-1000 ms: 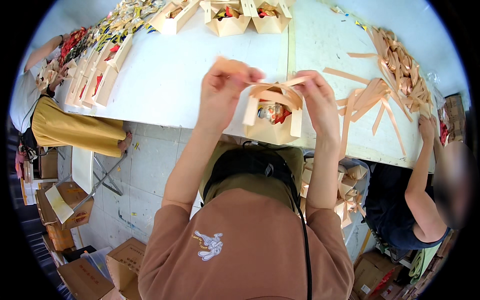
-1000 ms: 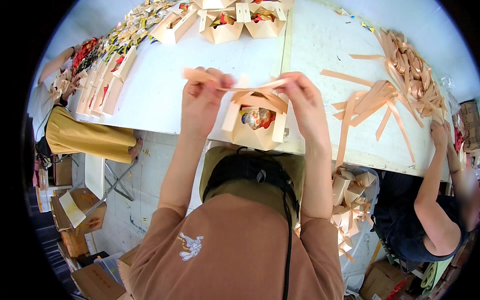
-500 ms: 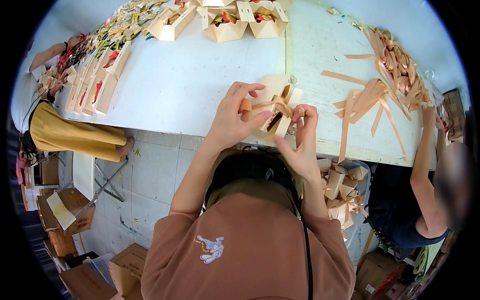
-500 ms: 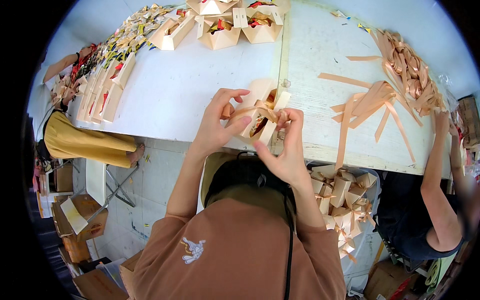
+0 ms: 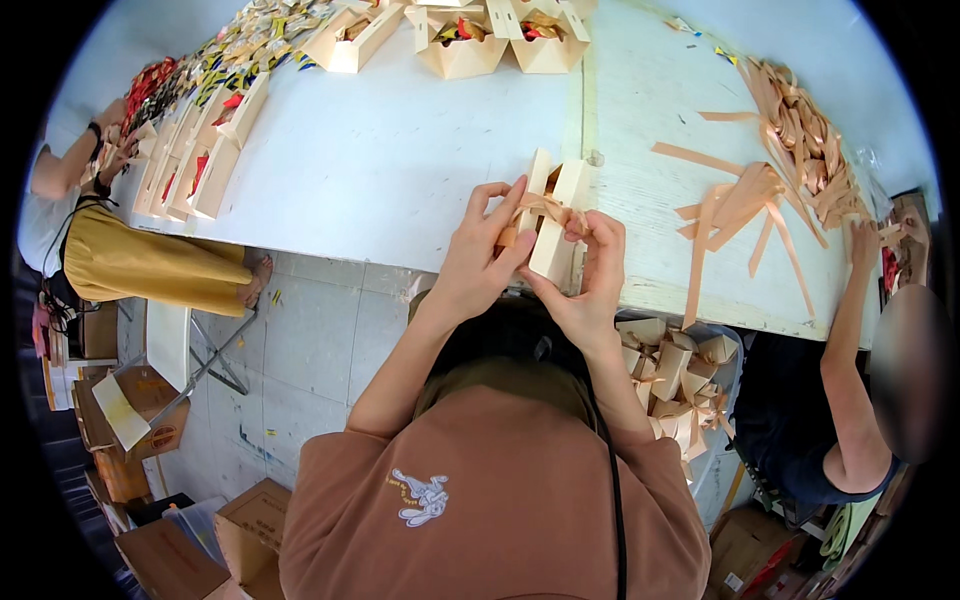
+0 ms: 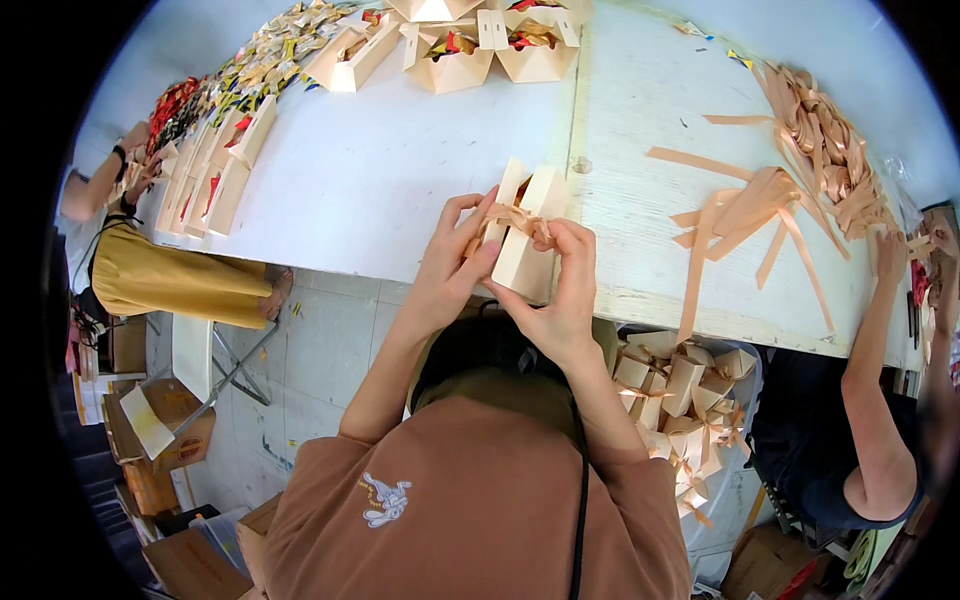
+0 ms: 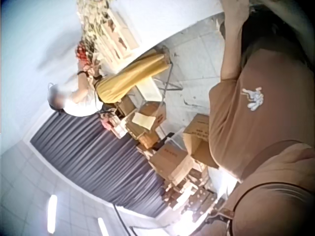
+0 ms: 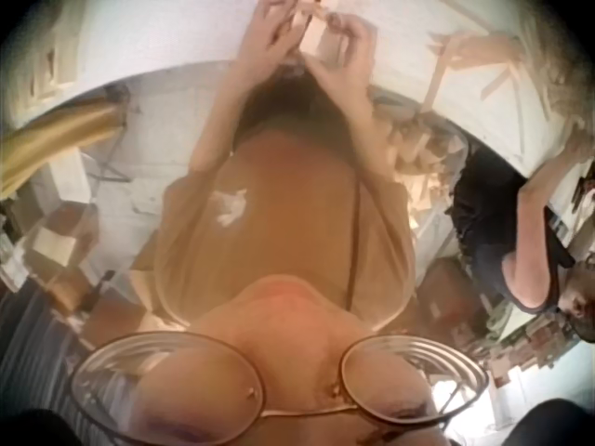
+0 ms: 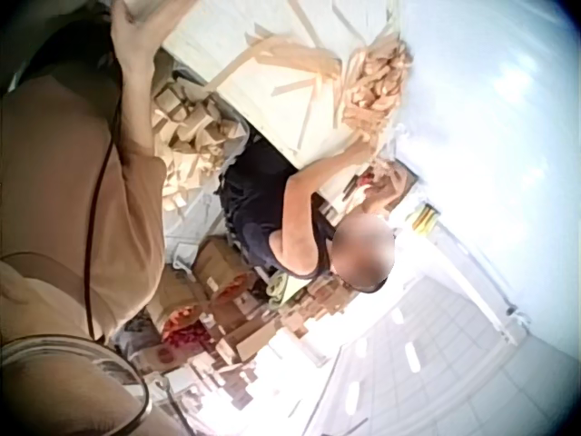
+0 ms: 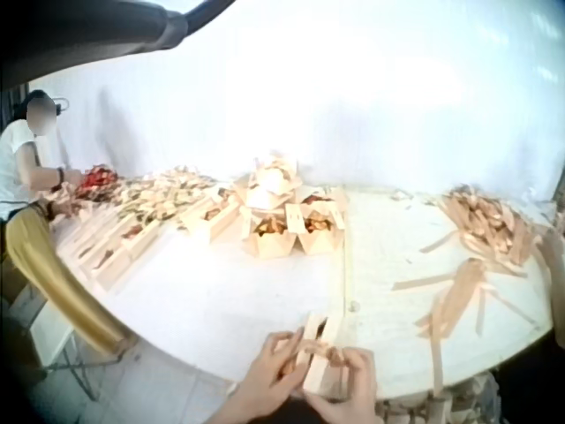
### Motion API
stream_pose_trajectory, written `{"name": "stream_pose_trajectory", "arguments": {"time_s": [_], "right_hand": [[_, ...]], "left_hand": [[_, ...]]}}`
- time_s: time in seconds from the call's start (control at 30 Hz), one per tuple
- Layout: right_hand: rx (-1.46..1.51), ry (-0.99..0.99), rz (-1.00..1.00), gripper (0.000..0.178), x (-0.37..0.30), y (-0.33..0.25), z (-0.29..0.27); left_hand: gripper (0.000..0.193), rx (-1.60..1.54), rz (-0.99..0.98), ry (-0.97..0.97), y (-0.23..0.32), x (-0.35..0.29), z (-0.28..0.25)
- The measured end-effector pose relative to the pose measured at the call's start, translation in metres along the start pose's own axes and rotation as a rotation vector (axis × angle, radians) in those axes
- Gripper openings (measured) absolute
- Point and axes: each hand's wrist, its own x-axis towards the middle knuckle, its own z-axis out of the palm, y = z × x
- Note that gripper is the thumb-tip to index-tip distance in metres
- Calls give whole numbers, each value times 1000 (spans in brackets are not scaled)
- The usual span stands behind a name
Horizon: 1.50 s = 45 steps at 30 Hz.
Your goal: The person assembles small wooden gift boxes by placing a wrapped item inside, securing it with a wooden cross-piece, and tying a ribbon around the structure. They repeat this process for multiple boxes, placing the finished items on the table.
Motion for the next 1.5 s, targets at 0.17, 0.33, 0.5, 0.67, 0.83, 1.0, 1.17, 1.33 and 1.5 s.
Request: {"name": "stream_pose_trajectory", "arguments": {"time_s": [0.17,0.33,0.5,0.67,0.83,1.0,1.17,1.33,1.5], "right_hand": [[244,-124,79,50,10,2,-10],[205,-107,307,17,25,1,-5],[-125,-64,92,12,37,-5,19],[-244,-154,149,6,48,6,-2],[-714,-222,-151,5,56,21,-36],[-678,-257,-90,6,57,27,-40],[-471,-245,305,20,42,11,-41],[-301,-225,243,32,28,-9,-35],[-291,-221,131,42,24,-28,-24]], "left_hand": [[57,151,-33,-24,13,-2,2],[52,175,35,-60,21,1,6],[39,122,87,-31,7,-1,10],[18,203,105,3,13,9,-18],[15,365,183,-59,-20,4,-42],[16,429,31,-190,-10,4,-50],[12,37,-207,-172,-1,2,-49],[13,-338,-1,-232,5,9,-49],[11,-384,7,-251,7,9,-22]]}}
